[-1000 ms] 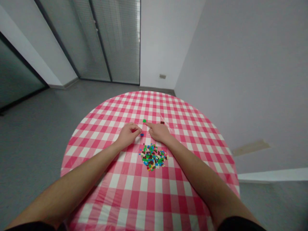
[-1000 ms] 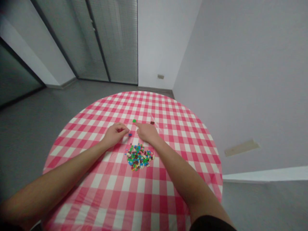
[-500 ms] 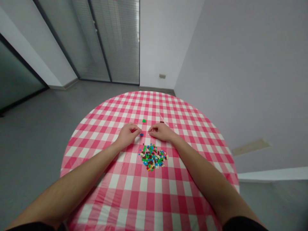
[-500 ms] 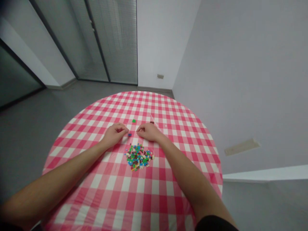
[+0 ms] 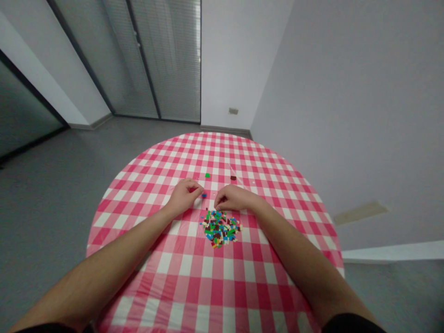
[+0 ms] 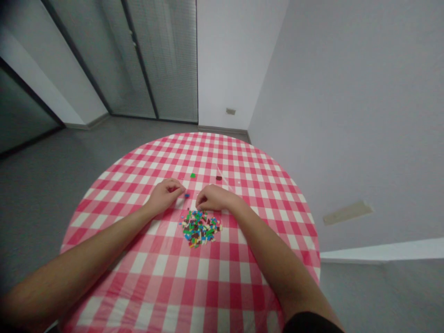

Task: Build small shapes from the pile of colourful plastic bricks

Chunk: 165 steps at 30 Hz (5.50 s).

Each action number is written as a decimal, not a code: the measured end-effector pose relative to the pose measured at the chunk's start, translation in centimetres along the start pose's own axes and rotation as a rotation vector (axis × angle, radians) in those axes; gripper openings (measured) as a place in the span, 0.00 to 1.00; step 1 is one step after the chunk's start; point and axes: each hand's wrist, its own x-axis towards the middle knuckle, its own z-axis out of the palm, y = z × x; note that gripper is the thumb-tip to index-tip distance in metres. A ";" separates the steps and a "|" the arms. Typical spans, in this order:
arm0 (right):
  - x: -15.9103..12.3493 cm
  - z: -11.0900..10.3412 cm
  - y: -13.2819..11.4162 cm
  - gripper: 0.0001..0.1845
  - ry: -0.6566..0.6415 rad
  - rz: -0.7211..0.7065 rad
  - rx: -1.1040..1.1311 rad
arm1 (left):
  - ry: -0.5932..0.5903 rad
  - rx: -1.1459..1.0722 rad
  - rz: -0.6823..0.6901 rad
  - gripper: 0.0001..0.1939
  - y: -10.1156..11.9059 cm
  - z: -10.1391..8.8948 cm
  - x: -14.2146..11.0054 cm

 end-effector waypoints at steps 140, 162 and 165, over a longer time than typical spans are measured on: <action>1.2 1.8 -0.9 0.10 0.304 0.036 -0.221 | -0.185 0.400 0.057 0.05 -0.9 -0.8 0.0; 1.4 1.9 -0.6 0.10 0.284 0.017 -0.314 | -0.187 0.390 0.048 0.05 -0.6 -0.9 0.0; 1.6 2.3 -0.6 0.09 0.354 0.109 -0.319 | -0.189 0.382 0.046 0.05 -0.6 -0.9 0.0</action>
